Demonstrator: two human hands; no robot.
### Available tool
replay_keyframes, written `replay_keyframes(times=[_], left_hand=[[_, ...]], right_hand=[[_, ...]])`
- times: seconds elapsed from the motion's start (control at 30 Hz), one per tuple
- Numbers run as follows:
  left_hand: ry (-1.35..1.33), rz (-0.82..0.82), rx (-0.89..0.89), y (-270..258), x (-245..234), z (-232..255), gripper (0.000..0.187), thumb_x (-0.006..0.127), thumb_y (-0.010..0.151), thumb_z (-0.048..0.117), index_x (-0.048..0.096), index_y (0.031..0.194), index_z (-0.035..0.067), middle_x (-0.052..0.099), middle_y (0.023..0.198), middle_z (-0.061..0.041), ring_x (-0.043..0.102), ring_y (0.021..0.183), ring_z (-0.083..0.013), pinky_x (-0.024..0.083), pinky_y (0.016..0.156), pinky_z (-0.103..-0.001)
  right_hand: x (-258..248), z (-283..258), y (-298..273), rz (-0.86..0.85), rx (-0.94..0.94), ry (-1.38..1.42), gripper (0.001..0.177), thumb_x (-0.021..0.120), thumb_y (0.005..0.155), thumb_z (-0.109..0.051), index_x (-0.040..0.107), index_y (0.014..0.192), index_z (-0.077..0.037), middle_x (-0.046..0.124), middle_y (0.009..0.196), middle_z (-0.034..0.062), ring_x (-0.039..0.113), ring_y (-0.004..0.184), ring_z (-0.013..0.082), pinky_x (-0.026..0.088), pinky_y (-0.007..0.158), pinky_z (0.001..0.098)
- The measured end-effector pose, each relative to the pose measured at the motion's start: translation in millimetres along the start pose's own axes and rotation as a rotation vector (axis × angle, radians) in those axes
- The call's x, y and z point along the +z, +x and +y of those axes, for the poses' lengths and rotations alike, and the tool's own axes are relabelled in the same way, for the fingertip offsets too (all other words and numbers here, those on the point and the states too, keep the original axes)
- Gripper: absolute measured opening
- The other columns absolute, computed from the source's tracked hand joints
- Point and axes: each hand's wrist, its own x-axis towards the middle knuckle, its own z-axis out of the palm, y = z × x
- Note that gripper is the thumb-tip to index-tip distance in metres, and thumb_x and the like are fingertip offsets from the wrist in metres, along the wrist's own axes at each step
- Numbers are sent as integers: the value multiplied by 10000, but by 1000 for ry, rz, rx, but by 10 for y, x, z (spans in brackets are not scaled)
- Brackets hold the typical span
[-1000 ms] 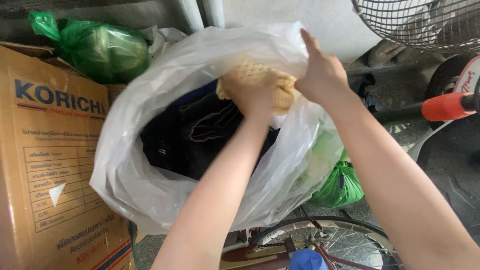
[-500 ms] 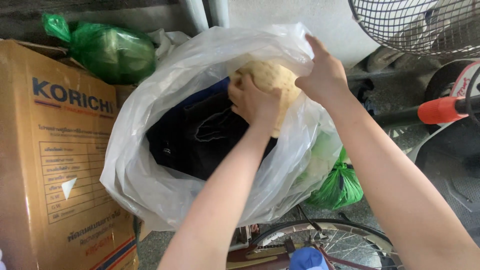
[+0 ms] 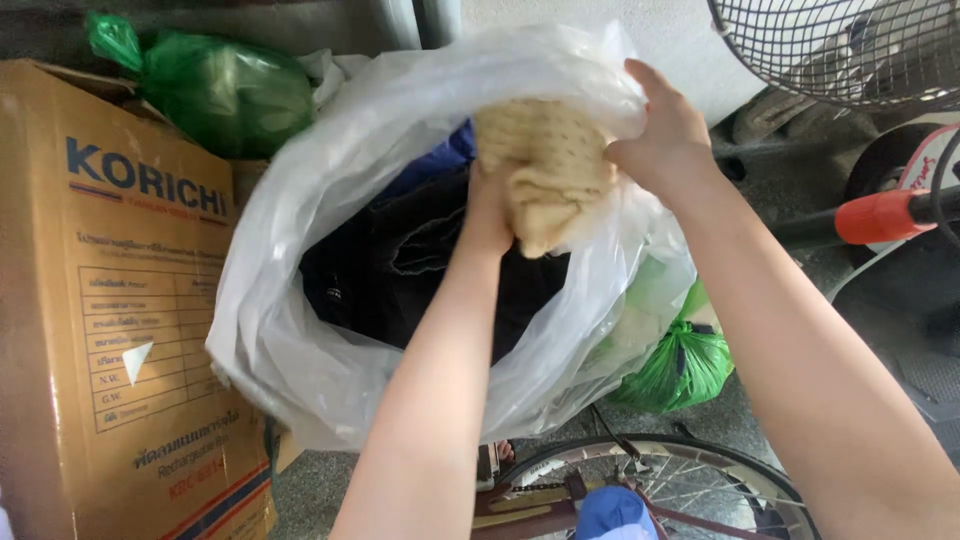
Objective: Folding clothes, a patterned blanket, and a woven mat to pack them into a storage bag.
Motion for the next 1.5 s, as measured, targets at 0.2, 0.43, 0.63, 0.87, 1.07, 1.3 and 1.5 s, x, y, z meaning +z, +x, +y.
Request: replay_keyframes(times=[0.2, 0.43, 0.63, 0.87, 1.07, 1.3, 1.5], left_hand=[[1545, 151, 528, -607, 481, 142, 903, 673, 951, 211, 75, 1613, 66, 45, 1695, -181, 102, 1583, -349, 188, 1232, -578], [2108, -388, 273, -323, 763, 67, 740, 550, 971, 394, 179, 1585, 212, 31, 1689, -24, 53, 1562, -344, 79, 1146, -786], [2199, -424, -112, 154, 836, 58, 701, 547, 962, 432, 278, 1581, 243, 76, 1692, -7, 82, 1556, -318, 92, 1139, -781], [2302, -569, -260, 271, 789, -78, 773, 670, 856, 339, 377, 1570, 281, 153, 1709, -15, 91, 1577, -328, 35, 1171, -749], [2240, -579, -90, 355, 485, -293, 759, 649, 842, 334, 406, 1541, 169, 138, 1693, -17, 19, 1573, -298, -51, 1172, -714], [1489, -304, 250, -8, 99, -117, 630, 730, 872, 309, 559, 1441, 101, 412, 1612, -138, 291, 1543, -331, 252, 1267, -468], [753, 240, -194, -430, -90, 1316, 690, 722, 781, 281, 542, 1422, 97, 586, 1457, -149, 545, 1313, -296, 423, 1083, -426]], right_hand=[[-61, -139, -88, 2, 122, 186, 906, 740, 763, 25, 425, 1560, -269, 523, 1449, 197, 647, 1164, 269, 604, 897, 359], [109, -217, -43, -28, 99, 266, 839, 700, 752, 36, 473, 1525, -201, 667, 1312, 138, 740, 955, 202, 619, 837, 320], [216, -114, 31, -42, -41, 482, 767, 707, 741, 84, 536, 1472, -76, 726, 1215, 108, 742, 982, 165, 604, 817, 293], [130, -51, 82, -89, 81, 581, 757, 661, 736, 90, 563, 1462, -99, 741, 1110, 109, 721, 915, 177, 599, 744, 315], [157, -41, 44, -23, 59, 417, 776, 689, 743, 41, 514, 1477, -136, 713, 1194, 83, 723, 987, 193, 595, 813, 321], [-3, -105, -144, 42, 18, 23, 923, 767, 733, -131, 385, 1573, -180, 648, 1319, 182, 651, 1159, 321, 519, 997, 398], [-47, -401, -584, 437, -350, -338, 969, 860, 730, -244, 369, 1550, -85, 520, 1437, 250, 478, 1267, 438, 365, 1029, 568]])
